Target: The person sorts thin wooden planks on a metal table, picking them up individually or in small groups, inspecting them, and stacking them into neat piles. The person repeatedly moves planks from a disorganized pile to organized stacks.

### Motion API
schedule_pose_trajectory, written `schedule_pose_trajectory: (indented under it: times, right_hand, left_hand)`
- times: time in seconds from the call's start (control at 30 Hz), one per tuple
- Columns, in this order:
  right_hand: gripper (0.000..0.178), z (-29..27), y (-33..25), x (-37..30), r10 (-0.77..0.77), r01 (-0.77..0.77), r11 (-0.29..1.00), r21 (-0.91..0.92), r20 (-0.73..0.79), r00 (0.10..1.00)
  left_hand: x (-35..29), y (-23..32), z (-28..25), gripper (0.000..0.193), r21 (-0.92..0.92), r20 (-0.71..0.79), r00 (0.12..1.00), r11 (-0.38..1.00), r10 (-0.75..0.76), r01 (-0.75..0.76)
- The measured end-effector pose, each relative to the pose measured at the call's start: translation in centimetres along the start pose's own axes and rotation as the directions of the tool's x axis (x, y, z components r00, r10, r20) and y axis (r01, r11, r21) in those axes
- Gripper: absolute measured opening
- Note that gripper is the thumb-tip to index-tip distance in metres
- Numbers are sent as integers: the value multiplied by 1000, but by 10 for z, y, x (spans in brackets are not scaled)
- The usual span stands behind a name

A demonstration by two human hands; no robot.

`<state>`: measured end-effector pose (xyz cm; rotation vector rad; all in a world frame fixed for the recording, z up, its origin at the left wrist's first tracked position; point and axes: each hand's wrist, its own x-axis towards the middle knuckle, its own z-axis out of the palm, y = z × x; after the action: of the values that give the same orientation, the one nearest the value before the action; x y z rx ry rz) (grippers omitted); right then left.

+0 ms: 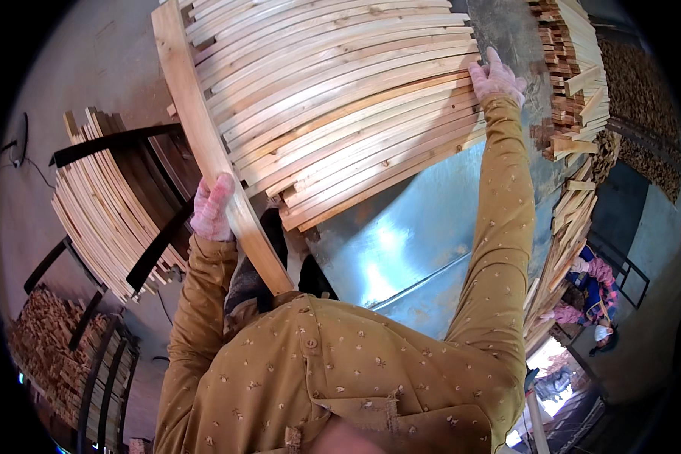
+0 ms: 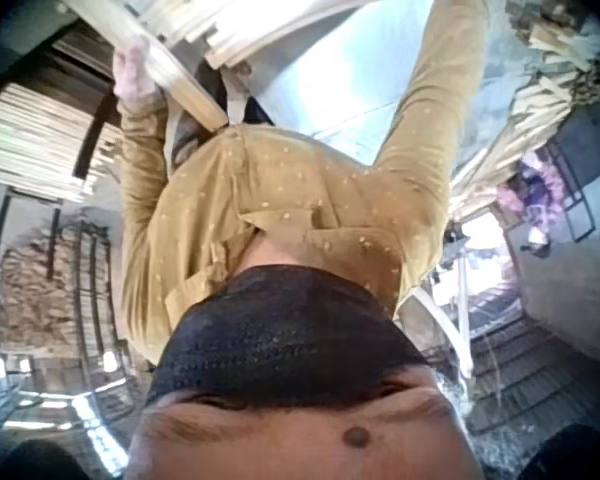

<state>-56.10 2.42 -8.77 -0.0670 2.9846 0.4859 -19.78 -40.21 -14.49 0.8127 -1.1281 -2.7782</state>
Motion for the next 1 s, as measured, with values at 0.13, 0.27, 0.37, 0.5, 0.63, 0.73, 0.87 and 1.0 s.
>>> schedule_pose_trajectory:
  times: [0.13, 0.27, 0.37, 0.5, 0.63, 0.73, 0.87, 1.0]
  right_hand:
    - [60, -4, 1, -3, -176, 223, 932, 284, -181, 968]
    - [36, -32, -21, -38, 372, 168, -50, 984, -138, 918]
    - [18, -50, 2, -75, 334, 181, -494, 851, -7, 943]
    - [4, -86, 2, -164, 232, 155, -808, 569, 66, 970]
    - [16, -83, -74, -271, 322, 194, -811, 552, 144, 936]
    - [19, 4, -51, -288, 227, 44, -913, 405, 417, 880]
    - [46, 28, -55, -262, 290, -511, -499, 700, 691, 663]
    - [83, 29, -82, -241, 373, -571, 385, 725, 444, 815]
  left_hand:
    - [-8, 6, 18, 40, -154, -34, 999, 988, -37, 31]
    - [-17, 8, -4, 43, -231, -4, 1000, 973, 9, -9]
    - [-41, 47, 27, 43, 25, -249, 965, 997, 78, -74]
    - [-68, 84, 108, 41, 28, -210, 921, 944, 327, -329]
    - [-121, 37, 146, 32, -82, 302, 919, 968, 252, -239]
    - [-157, 13, 148, 32, -154, 117, 991, 987, 63, -45]
    - [-157, 15, 87, 34, -151, 74, 997, 987, -34, 45]
    - [-168, 12, 70, 32, -18, -109, 994, 1000, 18, -20]
